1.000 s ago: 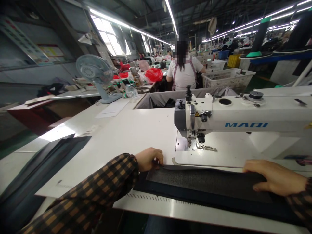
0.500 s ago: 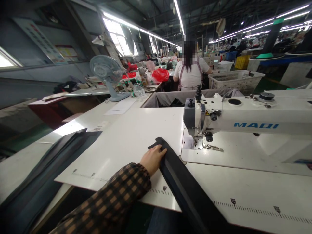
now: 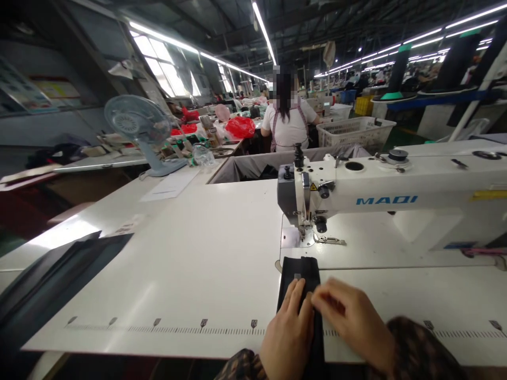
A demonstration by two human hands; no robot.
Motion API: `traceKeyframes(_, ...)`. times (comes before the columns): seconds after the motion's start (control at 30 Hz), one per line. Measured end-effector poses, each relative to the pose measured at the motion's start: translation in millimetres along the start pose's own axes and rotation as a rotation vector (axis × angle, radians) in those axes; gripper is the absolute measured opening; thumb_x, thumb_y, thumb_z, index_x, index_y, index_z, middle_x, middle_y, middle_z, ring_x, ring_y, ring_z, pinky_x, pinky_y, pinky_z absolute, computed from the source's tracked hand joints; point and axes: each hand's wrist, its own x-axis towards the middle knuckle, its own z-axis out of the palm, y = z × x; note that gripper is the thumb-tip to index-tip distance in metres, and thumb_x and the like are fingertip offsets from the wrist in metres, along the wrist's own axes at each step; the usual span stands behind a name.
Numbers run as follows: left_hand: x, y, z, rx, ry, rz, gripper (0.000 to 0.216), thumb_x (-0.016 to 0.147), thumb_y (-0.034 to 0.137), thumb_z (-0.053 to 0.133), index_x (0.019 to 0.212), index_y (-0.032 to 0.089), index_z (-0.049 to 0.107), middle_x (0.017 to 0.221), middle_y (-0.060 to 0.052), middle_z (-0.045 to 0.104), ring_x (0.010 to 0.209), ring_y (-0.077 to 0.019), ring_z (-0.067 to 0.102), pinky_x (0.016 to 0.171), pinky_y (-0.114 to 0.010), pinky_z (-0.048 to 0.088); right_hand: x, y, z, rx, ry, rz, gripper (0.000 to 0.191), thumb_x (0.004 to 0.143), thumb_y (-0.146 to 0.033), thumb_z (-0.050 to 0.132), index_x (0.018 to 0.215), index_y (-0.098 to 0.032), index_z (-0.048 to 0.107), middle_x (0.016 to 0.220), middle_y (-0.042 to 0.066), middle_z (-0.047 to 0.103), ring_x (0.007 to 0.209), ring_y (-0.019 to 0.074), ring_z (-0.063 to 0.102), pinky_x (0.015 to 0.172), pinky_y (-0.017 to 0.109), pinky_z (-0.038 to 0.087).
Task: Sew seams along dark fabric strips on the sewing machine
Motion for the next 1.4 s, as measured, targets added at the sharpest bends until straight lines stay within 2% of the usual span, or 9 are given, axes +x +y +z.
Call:
traceKeyframes(0.1, 8.5, 3.7, -0.9, 0.013, 0.06, -0.018, 0.018, 0.079, 0.008, 0.041, 0.09, 0.017, 0.052, 0.116, -0.009, 0.049, 0.114, -0.0265, 0.042, 0.081, -0.037, 0.05, 43.3, 16.6, -9.7, -0.014, -0.081, 0.084, 0.026, 0.082, -0.035, 0.049, 0.103, -0.021, 0.05, 0.083, -0.001, 0.05, 0.062, 0.009, 0.048, 0.06, 0.024, 0.043)
traceKeyframes(0.23, 14.4, 2.4, 1.1, -0.104, 0.118, -0.062, 0.013, 0.079, 0.011, 0.042, 0.084, 0.02, 0.05, 0.106, -0.005, 0.052, 0.095, -0.0219, 0.052, 0.07, -0.037, 0.053, 74.5, 21.8, -13.5, -0.074, -0.152, 0.082, 0.008, 0.071, -0.028, 0.059, 0.074, -0.023, 0.055, 0.073, -0.004, 0.049, 0.062, 0.0106, 0.047, 0.058, 0.025, 0.036)
traceKeyframes(0.4, 13.1, -0.2, 13.7, -0.16, 0.225, -0.113, 0.025, 0.078, 0.013, 0.042, 0.101, 0.02, 0.048, 0.112, -0.007, 0.048, 0.101, -0.0237, 0.047, 0.074, -0.038, 0.052, 72.0, 11.0, -16.7, -0.123, -0.219, 0.062, 0.002, 0.074, -0.025, 0.054, 0.075, -0.025, 0.054, 0.071, -0.006, 0.051, 0.066, 0.0108, 0.046, 0.059, 0.025, 0.031)
traceKeyframes(0.83, 14.3, -1.3, 15.5, -0.069, 0.151, -0.098, 0.024, 0.079, 0.015, 0.043, 0.101, 0.018, 0.053, 0.128, -0.009, 0.04, 0.114, -0.0267, 0.04, 0.081, -0.038, 0.051, 82.6, 13.0, -8.5, -0.214, -0.177, 0.267, 0.014, 0.071, -0.034, 0.058, 0.062, -0.024, 0.054, 0.053, -0.008, 0.051, 0.05, 0.0095, 0.046, 0.048, 0.025, 0.028)
traceKeyframes(0.97, 16.8, 0.7, 14.9, -0.017, 0.165, -0.019, 0.024, 0.081, 0.015, 0.041, 0.1, 0.014, 0.054, 0.126, -0.011, 0.044, 0.116, -0.0253, 0.04, 0.086, -0.035, 0.049, 69.8, 8.5, -0.6, -0.282, -0.057, 0.233, 0.007, 0.077, -0.029, 0.054, 0.08, -0.023, 0.055, 0.073, -0.003, 0.057, 0.067, 0.0136, 0.052, 0.057, 0.027, 0.038)
traceKeyframes(1.1, 17.7, 1.2, 13.6, 0.061, 0.248, -0.005, 0.026, 0.082, 0.012, 0.036, 0.1, 0.01, 0.055, 0.121, -0.014, 0.05, 0.112, -0.0258, 0.046, 0.083, -0.034, 0.051, 31.9, 3.9, 12.9, -0.422, 0.082, -0.08, 0.021, 0.087, -0.019, 0.036, 0.101, -0.02, 0.052, 0.108, 0.004, 0.052, 0.102, 0.0192, 0.046, 0.086, 0.036, 0.038)
traceKeyframes(1.23, 13.6, 1.7, 13.0, 0.017, 0.193, 0.013, 0.037, 0.079, 0.004, 0.031, 0.113, 0.006, 0.047, 0.124, -0.015, 0.047, 0.115, -0.0245, 0.042, 0.087, -0.032, 0.049, -1.6, 4.3, 20.4, -0.541, -0.045, -0.236, 0.043, 0.089, -0.022, 0.03, 0.13, -0.011, 0.027, 0.134, 0.009, 0.029, 0.123, 0.021, 0.025, 0.098, 0.04, 0.032)
traceKeyframes(1.3, 11.3, 6.1, 14.0, -0.051, 0.173, -0.04, 0.046, 0.076, 0.0, 0.027, 0.121, 0.004, 0.039, 0.128, -0.017, 0.042, 0.118, -0.0231, 0.038, 0.088, -0.033, 0.048, -7.3, 5.5, 20.6, -0.588, -0.102, -0.237, 0.05, 0.09, -0.026, 0.03, 0.134, -0.009, 0.016, 0.138, 0.009, 0.019, 0.126, 0.0215, 0.018, 0.098, 0.042, 0.033)
traceKeyframes(1.4, 10.2, 14.8, 13.9, -0.162, 0.153, -0.068, 0.054, 0.072, -0.003, 0.024, 0.126, 0.0, 0.028, 0.132, -0.019, 0.034, 0.123, -0.0242, 0.03, 0.094, -0.041, 0.041, -6.3, 6.7, 18.8, -0.607, -0.16, -0.241, 0.051, 0.089, -0.027, 0.03, 0.135, -0.011, 0.013, 0.139, 0.007, 0.015, 0.127, 0.0212, 0.014, 0.099, 0.044, 0.032)
